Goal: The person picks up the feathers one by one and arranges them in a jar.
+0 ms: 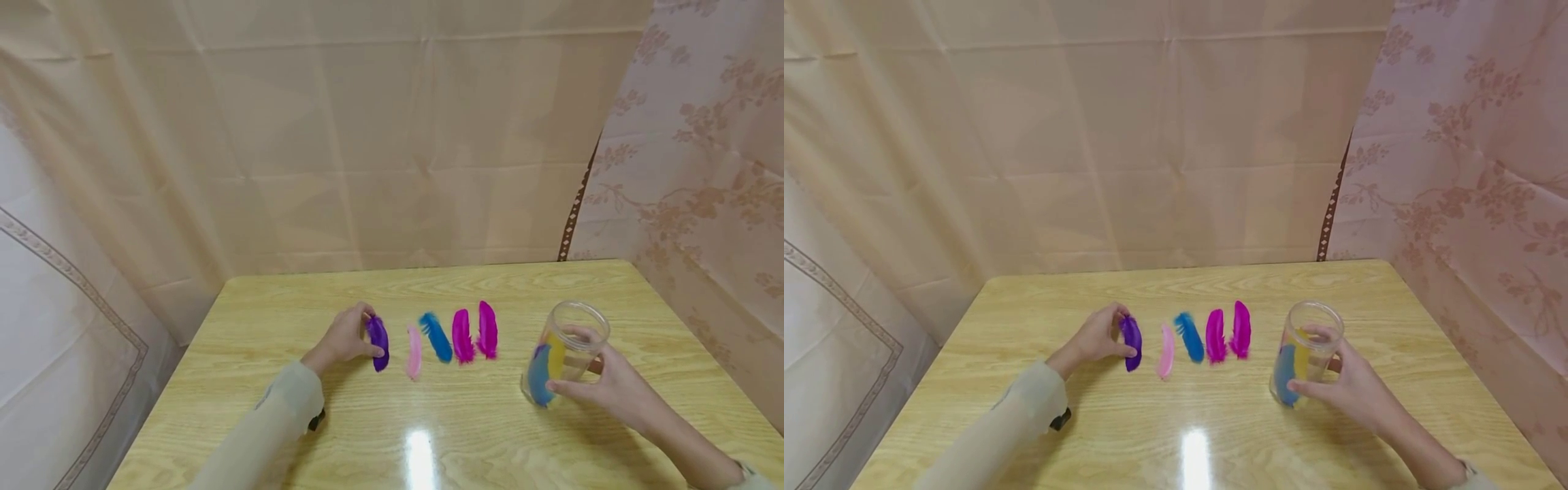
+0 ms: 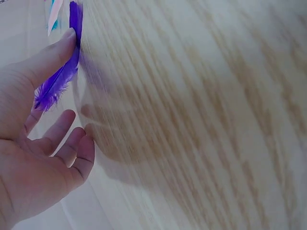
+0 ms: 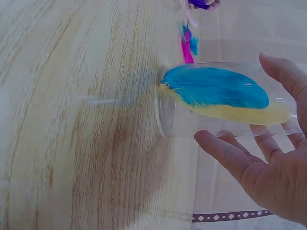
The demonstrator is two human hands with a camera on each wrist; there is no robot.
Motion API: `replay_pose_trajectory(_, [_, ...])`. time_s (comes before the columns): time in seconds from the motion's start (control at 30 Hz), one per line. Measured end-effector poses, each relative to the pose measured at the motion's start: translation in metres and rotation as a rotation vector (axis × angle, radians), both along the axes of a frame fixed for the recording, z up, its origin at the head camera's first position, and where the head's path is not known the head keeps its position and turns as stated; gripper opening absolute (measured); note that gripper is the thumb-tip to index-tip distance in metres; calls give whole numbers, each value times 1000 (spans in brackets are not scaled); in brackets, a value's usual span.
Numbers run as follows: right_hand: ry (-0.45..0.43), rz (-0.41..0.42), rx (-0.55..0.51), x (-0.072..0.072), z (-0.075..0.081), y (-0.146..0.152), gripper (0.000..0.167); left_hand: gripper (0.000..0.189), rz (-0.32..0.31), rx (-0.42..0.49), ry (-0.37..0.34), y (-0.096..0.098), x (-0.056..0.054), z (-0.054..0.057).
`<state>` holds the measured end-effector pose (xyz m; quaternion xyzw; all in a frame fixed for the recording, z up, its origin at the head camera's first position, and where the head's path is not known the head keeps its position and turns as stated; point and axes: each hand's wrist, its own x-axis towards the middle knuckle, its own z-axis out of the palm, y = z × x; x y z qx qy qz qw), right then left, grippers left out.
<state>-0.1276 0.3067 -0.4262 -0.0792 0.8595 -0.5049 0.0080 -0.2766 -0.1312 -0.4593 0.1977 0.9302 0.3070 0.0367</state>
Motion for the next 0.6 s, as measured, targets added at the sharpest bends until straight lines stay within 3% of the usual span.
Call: replay_pose_trajectory(0.6, [-8,-7,13,-1,-1,0,85,63,-79,125,-47,3,7,-1])
